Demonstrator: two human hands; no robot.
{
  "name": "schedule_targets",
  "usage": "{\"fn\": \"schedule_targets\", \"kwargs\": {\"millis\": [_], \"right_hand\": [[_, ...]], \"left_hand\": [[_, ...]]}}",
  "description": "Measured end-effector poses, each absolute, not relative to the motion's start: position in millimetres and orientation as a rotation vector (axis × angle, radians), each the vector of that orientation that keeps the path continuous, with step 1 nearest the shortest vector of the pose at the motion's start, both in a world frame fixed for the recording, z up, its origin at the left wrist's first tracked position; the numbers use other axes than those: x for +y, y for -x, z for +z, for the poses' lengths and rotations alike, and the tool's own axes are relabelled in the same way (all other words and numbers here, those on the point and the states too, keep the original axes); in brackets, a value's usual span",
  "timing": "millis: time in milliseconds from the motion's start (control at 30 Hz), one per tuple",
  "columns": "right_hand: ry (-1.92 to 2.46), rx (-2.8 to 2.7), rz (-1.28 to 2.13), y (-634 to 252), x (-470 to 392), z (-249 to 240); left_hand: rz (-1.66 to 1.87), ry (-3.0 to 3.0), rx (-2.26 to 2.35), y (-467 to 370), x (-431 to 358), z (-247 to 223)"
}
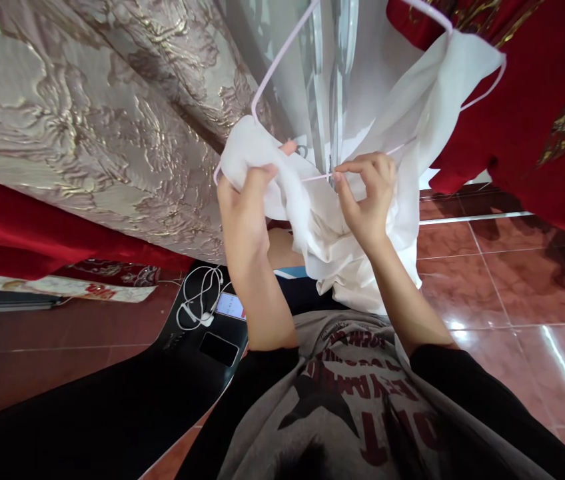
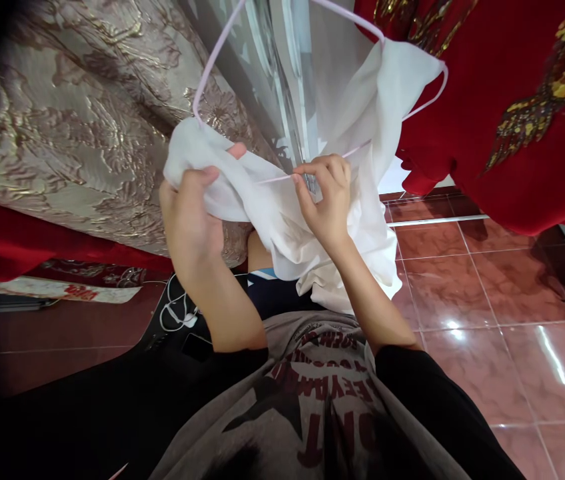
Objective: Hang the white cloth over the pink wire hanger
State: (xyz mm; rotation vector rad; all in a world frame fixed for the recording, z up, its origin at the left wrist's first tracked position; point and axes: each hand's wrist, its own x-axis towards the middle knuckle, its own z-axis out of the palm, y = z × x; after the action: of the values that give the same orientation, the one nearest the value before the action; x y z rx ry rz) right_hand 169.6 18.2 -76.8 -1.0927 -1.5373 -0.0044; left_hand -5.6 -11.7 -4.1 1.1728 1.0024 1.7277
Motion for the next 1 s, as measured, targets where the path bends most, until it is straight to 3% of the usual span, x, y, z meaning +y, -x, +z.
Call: {"fn": "schedule_targets", "kwargs": {"millis": [200, 300, 467, 667, 1000], "right_hand": [[1.084, -1.55, 0.046, -170, 9, -74], [1.098, -1.555, 0.059, -169, 12, -77], [1.113, -1.57, 0.084, -168, 19, -80], [1.104, -1.552, -0.001, -160, 12, -80], [0.995, -1.698, 0.128, -165, 2, -73]], "left_hand": [[1.727, -1.06, 0.709, 26, -11, 22], [1.897, -1.052, 0.736, 51, -5, 17], [2.207, -0.914, 0.904, 65, 3, -39], [2.157, -0.891, 1.274, 42, 6, -110], [2.01, -1.006, 0.974, -10, -5, -68]]}}
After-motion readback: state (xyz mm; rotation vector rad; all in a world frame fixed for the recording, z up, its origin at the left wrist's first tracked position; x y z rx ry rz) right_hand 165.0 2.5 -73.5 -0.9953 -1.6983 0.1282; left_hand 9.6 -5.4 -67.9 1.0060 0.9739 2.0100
